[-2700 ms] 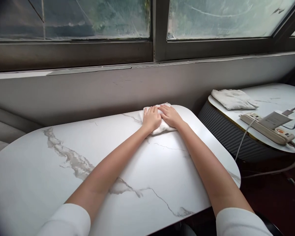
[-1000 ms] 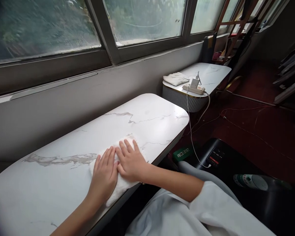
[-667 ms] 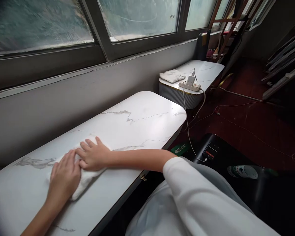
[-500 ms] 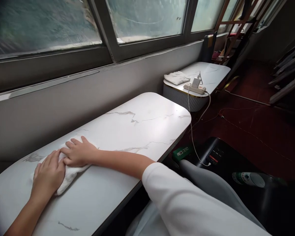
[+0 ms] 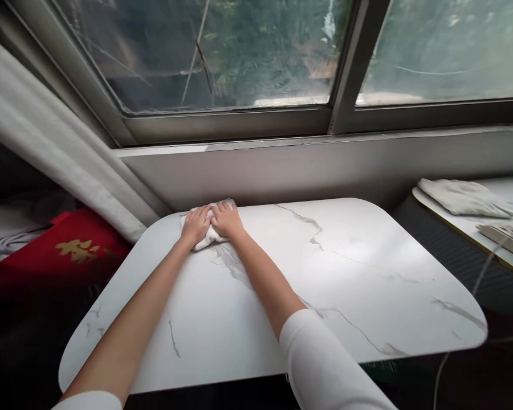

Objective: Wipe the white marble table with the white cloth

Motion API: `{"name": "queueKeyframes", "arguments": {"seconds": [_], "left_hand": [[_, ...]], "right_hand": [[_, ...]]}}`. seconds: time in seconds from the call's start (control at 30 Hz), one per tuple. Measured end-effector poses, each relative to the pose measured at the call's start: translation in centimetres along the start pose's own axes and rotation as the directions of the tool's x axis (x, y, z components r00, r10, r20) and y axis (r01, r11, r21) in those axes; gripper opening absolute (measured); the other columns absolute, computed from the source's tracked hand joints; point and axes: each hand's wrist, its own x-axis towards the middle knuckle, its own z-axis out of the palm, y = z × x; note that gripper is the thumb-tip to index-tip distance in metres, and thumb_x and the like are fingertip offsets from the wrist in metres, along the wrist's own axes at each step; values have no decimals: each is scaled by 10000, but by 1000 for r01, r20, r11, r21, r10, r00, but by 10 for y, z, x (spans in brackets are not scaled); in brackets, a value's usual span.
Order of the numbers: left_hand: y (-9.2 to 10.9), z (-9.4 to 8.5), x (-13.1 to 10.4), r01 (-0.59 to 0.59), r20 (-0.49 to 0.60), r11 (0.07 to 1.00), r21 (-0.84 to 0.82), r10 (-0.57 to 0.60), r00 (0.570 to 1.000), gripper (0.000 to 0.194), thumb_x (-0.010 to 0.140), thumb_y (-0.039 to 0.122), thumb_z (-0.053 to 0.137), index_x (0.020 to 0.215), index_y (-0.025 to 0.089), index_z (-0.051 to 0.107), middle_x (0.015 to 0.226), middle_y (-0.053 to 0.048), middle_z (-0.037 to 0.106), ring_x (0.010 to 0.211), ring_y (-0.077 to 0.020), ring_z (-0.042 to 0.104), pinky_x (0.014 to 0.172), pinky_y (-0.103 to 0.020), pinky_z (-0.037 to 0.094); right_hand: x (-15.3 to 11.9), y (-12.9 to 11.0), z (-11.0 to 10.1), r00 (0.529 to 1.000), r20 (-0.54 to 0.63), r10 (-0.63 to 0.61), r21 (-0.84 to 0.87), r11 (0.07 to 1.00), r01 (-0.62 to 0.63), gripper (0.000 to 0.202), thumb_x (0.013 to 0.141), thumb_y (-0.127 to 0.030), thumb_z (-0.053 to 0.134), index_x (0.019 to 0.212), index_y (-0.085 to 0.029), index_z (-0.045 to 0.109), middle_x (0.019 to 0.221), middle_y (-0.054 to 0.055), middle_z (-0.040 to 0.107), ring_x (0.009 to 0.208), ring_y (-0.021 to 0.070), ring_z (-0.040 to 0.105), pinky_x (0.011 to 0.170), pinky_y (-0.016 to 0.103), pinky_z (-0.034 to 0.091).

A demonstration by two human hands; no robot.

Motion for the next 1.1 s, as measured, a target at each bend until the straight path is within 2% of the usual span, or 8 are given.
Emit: {"name": "queueKeyframes", "arguments": {"seconds": [0.23, 0.4, 0.53, 0.67, 0.77, 0.87, 0.97, 1.1], "left_hand": [[49, 2, -24, -27, 20, 999, 17, 27, 999, 474, 932, 220, 269, 1358, 71, 416, 1444, -136, 407, 1342, -231, 342, 1130, -423, 171], [119, -2, -103, -80, 17, 996, 35, 79, 997, 489, 940, 222, 265, 1367, 27, 402, 1448, -170, 388, 1358, -279, 311, 1134, -477, 171], [171, -12, -165, -267, 53, 963, -40, 269, 962, 527, 954, 274, 250, 1418, 35, 321, 1498, -158, 291, 1398, -289, 207, 1145, -497, 157], [199, -18, -188, -396, 91, 911, -114, 406, 909, 551, 962, 307, 227, 1456, 64, 242, 1522, -149, 230, 1412, -300, 135, 1143, -528, 133], [207, -13, -176, -403, 106, 904, -142, 418, 902, 543, 966, 311, 219, 1451, 69, 259, 1518, -148, 242, 1413, -289, 144, 1147, -521, 127], [210, -1, -144, -366, 96, 920, -142, 381, 920, 533, 964, 301, 226, 1432, 56, 298, 1507, -157, 271, 1407, -279, 178, 1152, -501, 120], [211, 15, -94, -326, 81, 935, -143, 339, 937, 521, 955, 289, 249, 1408, 48, 337, 1490, -165, 313, 1393, -269, 226, 1155, -482, 106], [216, 35, -20, -317, 94, 935, -159, 334, 938, 487, 942, 255, 269, 1384, 77, 370, 1476, -147, 350, 1377, -233, 268, 1154, -450, 104]], "right_hand": [[-46, 22, -12, 1000, 3, 21, -10, 1000, -21, 480, 945, -257, 297, 1396, -111, 367, 1488, 135, 328, 1370, 265, 249, 1095, 484, 169], [-146, 35, -35, 999, 8, -36, -52, 998, 36, 495, 941, -270, 286, 1406, -129, 382, 1489, 115, 335, 1378, 256, 242, 1106, 469, 192], [-243, 40, -51, 999, -40, -37, -124, 992, 31, 553, 936, -258, 278, 1477, -158, 233, 1519, 97, 272, 1410, 257, 155, 1111, 504, 205], [-297, 45, -58, 996, -84, -26, -193, 981, 10, 645, 932, -260, 294, 1506, -193, 9, 1542, 75, 199, 1415, 257, 136, 1109, 506, 235], [-295, 57, -57, 993, -114, 6, -220, 975, -31, 644, 933, -263, 270, 1505, -199, -20, 1532, 77, 234, 1407, 259, 174, 1093, 508, 267], [-267, 78, -55, 992, -117, 53, -230, 970, -79, 580, 933, -255, 238, 1499, -178, 141, 1496, 86, 326, 1395, 246, 220, 1092, 495, 267], [-225, 105, -54, 987, -98, 130, -222, 964, -149, 524, 924, -245, 229, 1414, -128, 373, 1468, 106, 375, 1371, 248, 277, 1091, 468, 263], [-166, 147, -56, 967, -125, 220, -209, 947, -242, 514, 900, -220, 250, 1367, -100, 427, 1445, 134, 405, 1342, 266, 324, 1068, 467, 272]]}}
